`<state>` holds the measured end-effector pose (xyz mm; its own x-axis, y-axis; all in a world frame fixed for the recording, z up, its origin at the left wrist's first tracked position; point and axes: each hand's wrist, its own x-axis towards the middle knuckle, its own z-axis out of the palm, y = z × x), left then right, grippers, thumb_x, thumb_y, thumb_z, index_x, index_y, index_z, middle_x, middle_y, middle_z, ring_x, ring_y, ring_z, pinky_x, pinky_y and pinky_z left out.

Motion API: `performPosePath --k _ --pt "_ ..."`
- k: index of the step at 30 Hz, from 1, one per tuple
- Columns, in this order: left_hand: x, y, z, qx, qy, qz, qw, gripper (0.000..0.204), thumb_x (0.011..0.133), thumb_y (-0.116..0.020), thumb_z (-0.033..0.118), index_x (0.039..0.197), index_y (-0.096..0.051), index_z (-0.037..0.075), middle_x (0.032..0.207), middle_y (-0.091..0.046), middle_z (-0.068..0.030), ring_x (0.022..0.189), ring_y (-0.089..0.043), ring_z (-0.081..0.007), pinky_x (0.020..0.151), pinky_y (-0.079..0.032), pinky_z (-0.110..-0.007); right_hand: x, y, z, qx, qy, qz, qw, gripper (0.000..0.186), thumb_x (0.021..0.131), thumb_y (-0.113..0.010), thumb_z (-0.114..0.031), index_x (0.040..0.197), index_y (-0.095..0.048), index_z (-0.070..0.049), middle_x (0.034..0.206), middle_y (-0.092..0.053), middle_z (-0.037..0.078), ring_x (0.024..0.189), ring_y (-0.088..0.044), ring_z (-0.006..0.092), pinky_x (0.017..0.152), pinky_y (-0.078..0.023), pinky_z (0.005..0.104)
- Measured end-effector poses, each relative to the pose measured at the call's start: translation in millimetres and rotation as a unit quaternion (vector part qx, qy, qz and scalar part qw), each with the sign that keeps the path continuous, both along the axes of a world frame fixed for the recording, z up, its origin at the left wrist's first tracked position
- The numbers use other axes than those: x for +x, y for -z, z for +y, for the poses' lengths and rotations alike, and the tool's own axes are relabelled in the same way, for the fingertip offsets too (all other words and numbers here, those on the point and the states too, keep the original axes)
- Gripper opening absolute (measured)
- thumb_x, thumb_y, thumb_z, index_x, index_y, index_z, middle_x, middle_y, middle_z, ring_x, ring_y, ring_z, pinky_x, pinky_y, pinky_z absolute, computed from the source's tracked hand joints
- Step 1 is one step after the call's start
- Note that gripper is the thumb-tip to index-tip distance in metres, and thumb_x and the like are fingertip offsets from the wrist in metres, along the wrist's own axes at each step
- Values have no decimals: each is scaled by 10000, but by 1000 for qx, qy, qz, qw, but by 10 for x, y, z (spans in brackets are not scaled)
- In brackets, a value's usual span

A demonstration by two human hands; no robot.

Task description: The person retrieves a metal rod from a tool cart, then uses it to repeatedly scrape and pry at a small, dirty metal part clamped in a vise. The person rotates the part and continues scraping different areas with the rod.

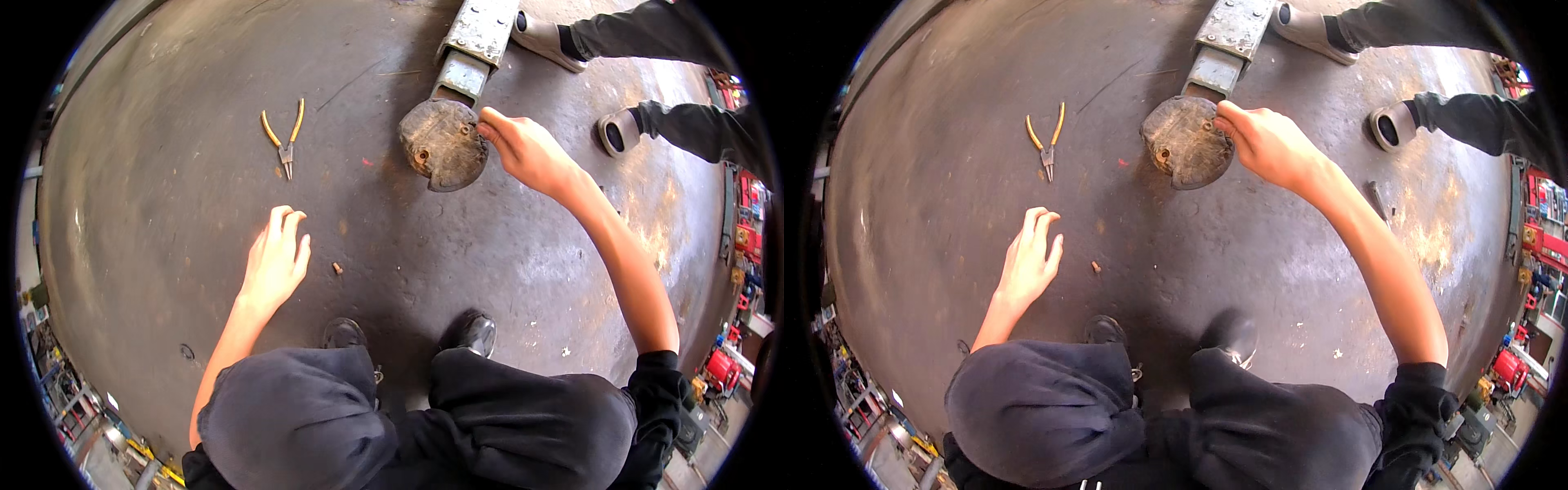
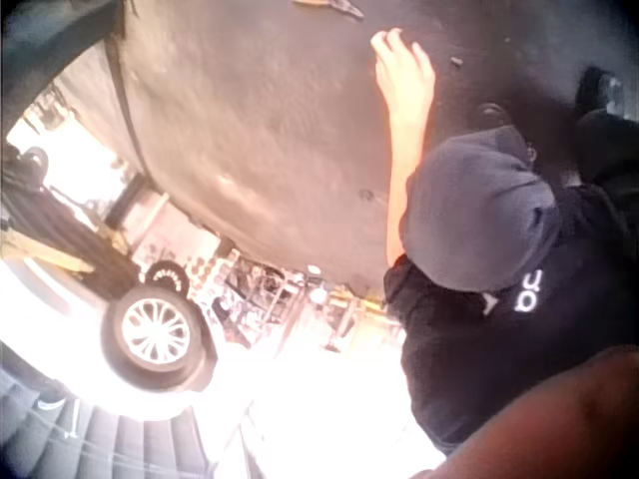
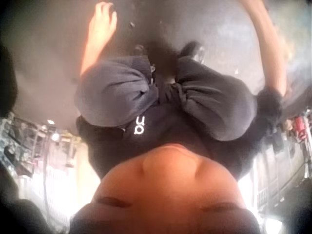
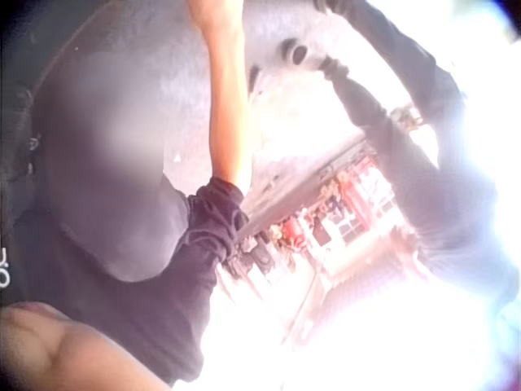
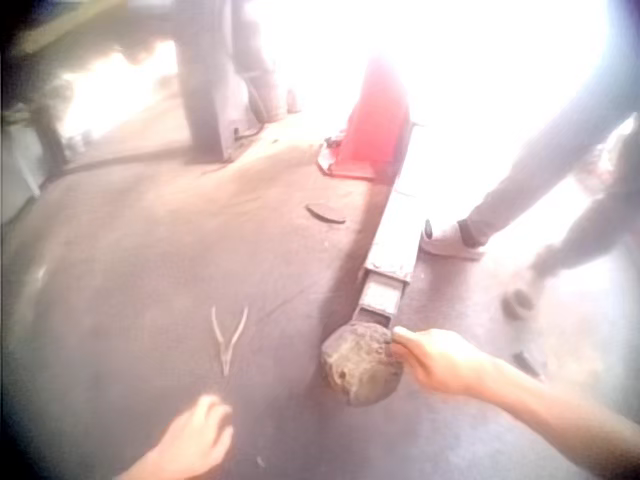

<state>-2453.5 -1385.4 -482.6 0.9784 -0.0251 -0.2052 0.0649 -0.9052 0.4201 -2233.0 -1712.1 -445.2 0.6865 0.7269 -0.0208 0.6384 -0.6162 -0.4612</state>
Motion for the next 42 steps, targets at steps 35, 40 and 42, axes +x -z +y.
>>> performPosePath --k 35,40,42 --pt "237 91 -412 -141 20 -18 990 249 938 -540 102 1173 -531 20 1120 -549 -153 1003 -619 -339 835 -502 -425 194 127 80 -81 -103 -75 989 290 748 -548 33 1013 -477 -60 864 -705 114 741 -645 379 585 -515 462" --pt "352 36 -525 -194 3 1 981 238 943 -541 108 1168 -544 31 1077 -580 -128 913 -646 -273 774 -515 -390 145 156 104 -76 -99 -86 988 280 754 -557 19 1012 -485 -61 812 -703 131 708 -645 393 575 -512 474" --pt "451 -20 -560 -179 42 -49 982 219 948 -540 109 1151 -552 28 1040 -588 -123 882 -640 -257 772 -512 -379 166 88 151 -129 -103 -83 983 260 772 -557 6 1013 -479 -54 804 -696 150 709 -643 400 576 -510 479"
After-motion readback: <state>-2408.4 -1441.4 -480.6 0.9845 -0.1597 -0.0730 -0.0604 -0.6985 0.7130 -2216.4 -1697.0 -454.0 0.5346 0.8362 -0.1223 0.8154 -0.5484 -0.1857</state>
